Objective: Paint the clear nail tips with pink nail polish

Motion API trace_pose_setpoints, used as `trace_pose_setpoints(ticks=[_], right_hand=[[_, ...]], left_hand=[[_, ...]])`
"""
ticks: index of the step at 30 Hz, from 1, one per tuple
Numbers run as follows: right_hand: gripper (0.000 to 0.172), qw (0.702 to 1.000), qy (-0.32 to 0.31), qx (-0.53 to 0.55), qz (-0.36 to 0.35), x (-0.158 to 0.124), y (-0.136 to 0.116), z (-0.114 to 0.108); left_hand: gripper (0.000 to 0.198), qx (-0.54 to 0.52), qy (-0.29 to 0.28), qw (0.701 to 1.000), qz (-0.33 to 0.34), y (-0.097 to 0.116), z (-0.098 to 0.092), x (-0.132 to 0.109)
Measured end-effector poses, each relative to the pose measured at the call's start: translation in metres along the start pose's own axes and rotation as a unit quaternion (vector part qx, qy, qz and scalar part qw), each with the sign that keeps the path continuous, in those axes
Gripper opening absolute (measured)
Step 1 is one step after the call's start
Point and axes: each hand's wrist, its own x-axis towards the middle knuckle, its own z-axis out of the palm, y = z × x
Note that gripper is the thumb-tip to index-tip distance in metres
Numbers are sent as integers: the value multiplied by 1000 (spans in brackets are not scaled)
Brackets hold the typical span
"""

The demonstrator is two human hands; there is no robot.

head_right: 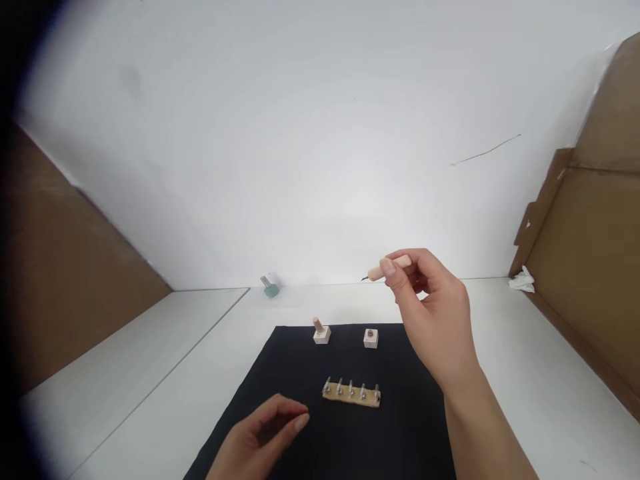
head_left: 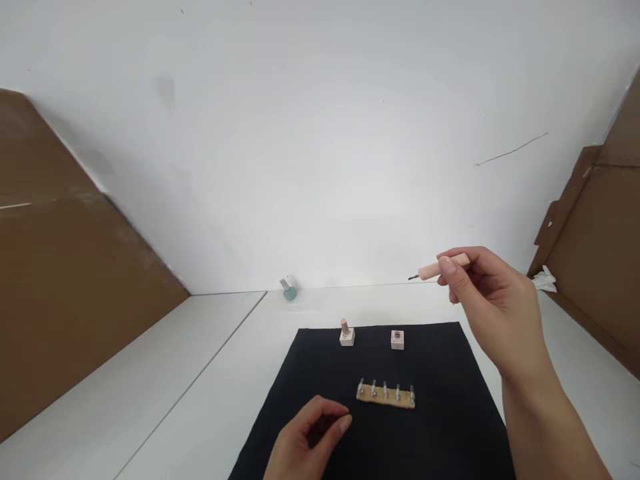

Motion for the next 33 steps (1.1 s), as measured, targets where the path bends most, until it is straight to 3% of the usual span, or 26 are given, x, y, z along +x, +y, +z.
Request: trace_pose_setpoints(ticks=[3, 10, 14, 19, 26, 33], right_hand=[[23, 1000, -7, -10, -1, -1, 1, 0], [20, 999, 17, -31, -30, -3, 1, 0], [20, 998, 31, -37, -27, -2, 0, -2], [21, 998, 41, -37, -40, 0, 0, -4], [19, 1000, 10, 0, -17, 1, 2, -5], [18, 1000, -6, 20, -15, 1, 4, -1]], left_hand=[[24, 2, -17, 1000, -13, -12, 15, -6], [28, 21, -6, 1000, -22, -7, 48, -7], [23, 73, 14, 996, -46, -9, 43, -5], [24, 32, 51, 997, -48, -11, 28, 12], [39, -18, -44, 997, -55, -9, 27, 50], [42, -41, -105, 992, -63, -13, 27, 61]])
